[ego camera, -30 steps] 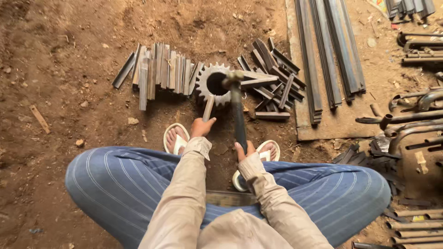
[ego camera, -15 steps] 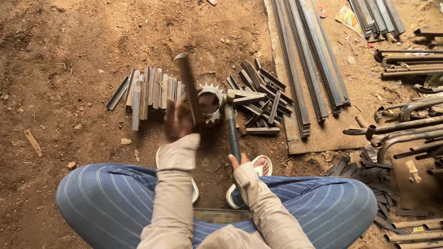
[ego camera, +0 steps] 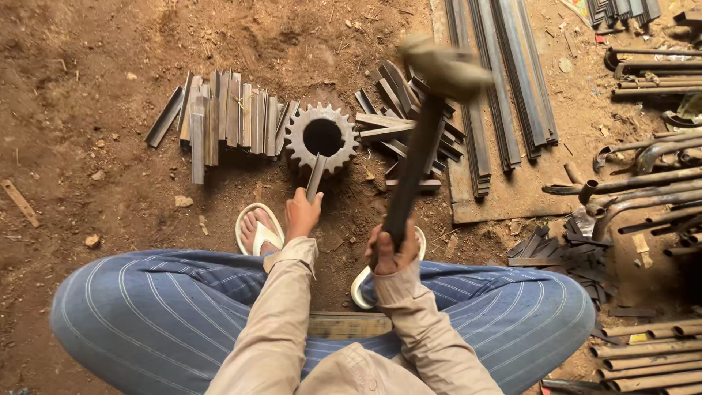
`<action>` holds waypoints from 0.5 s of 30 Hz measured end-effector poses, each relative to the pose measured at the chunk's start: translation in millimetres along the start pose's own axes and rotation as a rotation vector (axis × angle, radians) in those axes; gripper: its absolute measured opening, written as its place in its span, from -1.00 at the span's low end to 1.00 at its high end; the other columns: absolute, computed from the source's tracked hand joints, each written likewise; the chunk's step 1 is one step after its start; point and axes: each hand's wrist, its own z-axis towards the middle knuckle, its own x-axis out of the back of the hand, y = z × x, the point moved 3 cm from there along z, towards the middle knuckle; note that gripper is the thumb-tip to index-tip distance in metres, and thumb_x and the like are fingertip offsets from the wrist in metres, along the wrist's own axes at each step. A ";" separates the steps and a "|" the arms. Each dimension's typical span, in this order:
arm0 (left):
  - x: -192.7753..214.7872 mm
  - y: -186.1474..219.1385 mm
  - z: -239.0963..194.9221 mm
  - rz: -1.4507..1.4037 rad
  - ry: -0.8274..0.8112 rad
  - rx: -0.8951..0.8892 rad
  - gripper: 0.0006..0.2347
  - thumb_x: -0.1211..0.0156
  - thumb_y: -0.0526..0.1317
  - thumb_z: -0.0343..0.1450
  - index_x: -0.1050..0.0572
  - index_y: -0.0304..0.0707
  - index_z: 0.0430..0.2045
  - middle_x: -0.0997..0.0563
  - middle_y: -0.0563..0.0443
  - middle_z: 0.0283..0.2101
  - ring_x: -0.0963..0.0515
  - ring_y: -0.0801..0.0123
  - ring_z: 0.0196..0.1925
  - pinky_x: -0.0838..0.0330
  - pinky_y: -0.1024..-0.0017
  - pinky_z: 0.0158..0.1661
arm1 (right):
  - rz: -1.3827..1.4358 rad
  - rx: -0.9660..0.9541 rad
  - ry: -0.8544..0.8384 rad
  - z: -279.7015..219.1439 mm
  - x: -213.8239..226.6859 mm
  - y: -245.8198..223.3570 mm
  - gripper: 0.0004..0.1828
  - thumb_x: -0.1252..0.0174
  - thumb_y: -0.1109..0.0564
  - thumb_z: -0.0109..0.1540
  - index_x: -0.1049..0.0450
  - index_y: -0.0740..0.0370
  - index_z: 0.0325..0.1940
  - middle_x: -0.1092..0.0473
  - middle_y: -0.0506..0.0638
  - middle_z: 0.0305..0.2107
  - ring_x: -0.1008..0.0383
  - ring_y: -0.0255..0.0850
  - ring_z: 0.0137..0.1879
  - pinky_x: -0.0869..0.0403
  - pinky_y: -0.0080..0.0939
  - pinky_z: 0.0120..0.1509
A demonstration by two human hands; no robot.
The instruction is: The person sits on the ground and repeatedly hammers a metal bar placed on a gear-like object. The person uses a hammer to strike the metal bar multiple times, adjusting its position occasionally.
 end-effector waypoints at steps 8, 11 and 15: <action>-2.7 -7.0 -18.7 -0.019 0.041 -0.009 -0.64 -0.25 0.06 0.41 -0.54 -0.31 -0.21 -0.63 -0.49 -0.32 -0.61 -0.38 -0.19 -0.48 -0.10 -0.14 | -0.669 -0.330 -0.065 -16.9 -5.7 52.9 -0.59 -0.13 -0.15 0.38 -0.29 0.15 0.13 -0.45 0.16 -0.46 -0.44 -0.18 -0.41 -0.37 -0.16 -0.30; -2.0 -0.8 -5.2 -0.017 0.039 -0.004 -0.63 -0.29 0.05 0.37 -0.54 -0.31 -0.21 -0.61 -0.52 -0.30 -0.60 -0.42 -0.19 -0.46 -0.13 -0.15 | -0.750 -0.354 -0.118 -6.1 -4.7 47.2 -0.59 -0.25 -0.13 0.25 -0.42 0.09 0.08 -0.48 0.20 -0.49 -0.44 -0.11 -0.43 -0.40 -0.12 -0.34; -4.9 -3.2 -15.8 -0.039 0.026 0.017 -0.60 -0.29 0.09 0.39 -0.53 -0.35 -0.24 -0.64 -0.48 -0.24 -0.61 -0.38 -0.11 -0.48 -0.10 -0.10 | -0.722 0.246 -0.119 -12.6 1.0 -10.7 -0.54 -0.25 -0.09 0.29 -0.41 0.22 0.13 -0.44 0.10 -0.48 -0.43 -0.20 -0.42 -0.37 -0.09 -0.19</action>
